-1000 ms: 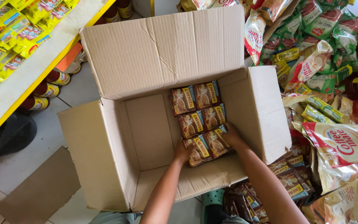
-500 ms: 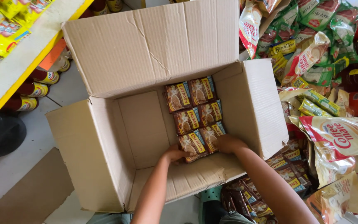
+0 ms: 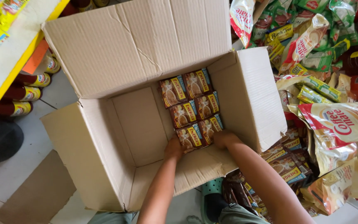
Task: The person packs individual drink sachets from a floor pile into cardboard boxes.
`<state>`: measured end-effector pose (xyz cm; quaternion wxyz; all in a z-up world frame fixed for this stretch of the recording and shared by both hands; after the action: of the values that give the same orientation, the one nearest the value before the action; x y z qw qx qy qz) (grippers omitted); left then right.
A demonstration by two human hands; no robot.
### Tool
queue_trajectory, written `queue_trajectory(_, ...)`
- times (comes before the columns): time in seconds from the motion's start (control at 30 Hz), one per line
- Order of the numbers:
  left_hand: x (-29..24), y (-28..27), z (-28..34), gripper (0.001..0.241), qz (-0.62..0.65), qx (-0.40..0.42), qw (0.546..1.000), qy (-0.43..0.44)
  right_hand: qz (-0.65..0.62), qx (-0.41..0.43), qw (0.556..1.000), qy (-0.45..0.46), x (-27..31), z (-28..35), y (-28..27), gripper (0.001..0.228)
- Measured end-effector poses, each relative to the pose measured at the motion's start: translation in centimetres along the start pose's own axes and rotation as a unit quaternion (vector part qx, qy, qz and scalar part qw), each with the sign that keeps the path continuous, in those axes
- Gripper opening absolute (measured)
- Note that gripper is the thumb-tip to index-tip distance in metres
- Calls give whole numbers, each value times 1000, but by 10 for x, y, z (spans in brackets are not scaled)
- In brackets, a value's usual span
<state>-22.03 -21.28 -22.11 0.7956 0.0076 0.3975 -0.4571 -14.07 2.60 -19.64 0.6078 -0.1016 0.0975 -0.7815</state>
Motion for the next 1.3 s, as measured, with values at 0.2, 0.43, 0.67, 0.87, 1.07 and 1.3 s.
queue_trajectory(0.2, -78, -46, 38, 91, -300, -16, 954, -7, -76, -77, 993, 36, 10, 39, -56, 41)
queue_trajectory(0.43, -101, 21, 39, 87, -489, -147, 779, 365, -124, -108, 984, -62, 7, -7, -31, 29)
queue_trajectory(0.67, -75, 47, 16, 74, -489, -67, 813, 307, -152, -159, 973, -63, 3, -17, -20, 29)
queue_trajectory(0.87, -85, 39, 17, 78, -487, -25, 818, 305, -158, -135, 976, -68, 4, 7, -41, 29)
queue_trajectory(1.07, -155, 3, 51, 86, -401, 43, 871, 280, -251, -171, 936, -180, -1, 146, -96, 36)
queue_trajectory(1.3, -291, -15, 146, 56, -50, -90, 938, 330, -449, -333, 788, -259, -48, 343, -55, 36)
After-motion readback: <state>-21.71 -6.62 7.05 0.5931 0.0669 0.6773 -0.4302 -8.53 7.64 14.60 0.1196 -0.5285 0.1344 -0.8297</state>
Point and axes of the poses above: each hand's wrist, its own z-axis away from the middle knuckle, its own y-axis out of the palm, x = y × z, the point moved 7 cm from there along -z, towards the middle knuckle, and after that the axes turned 3 degrees about -y, right-handed, at the moved point
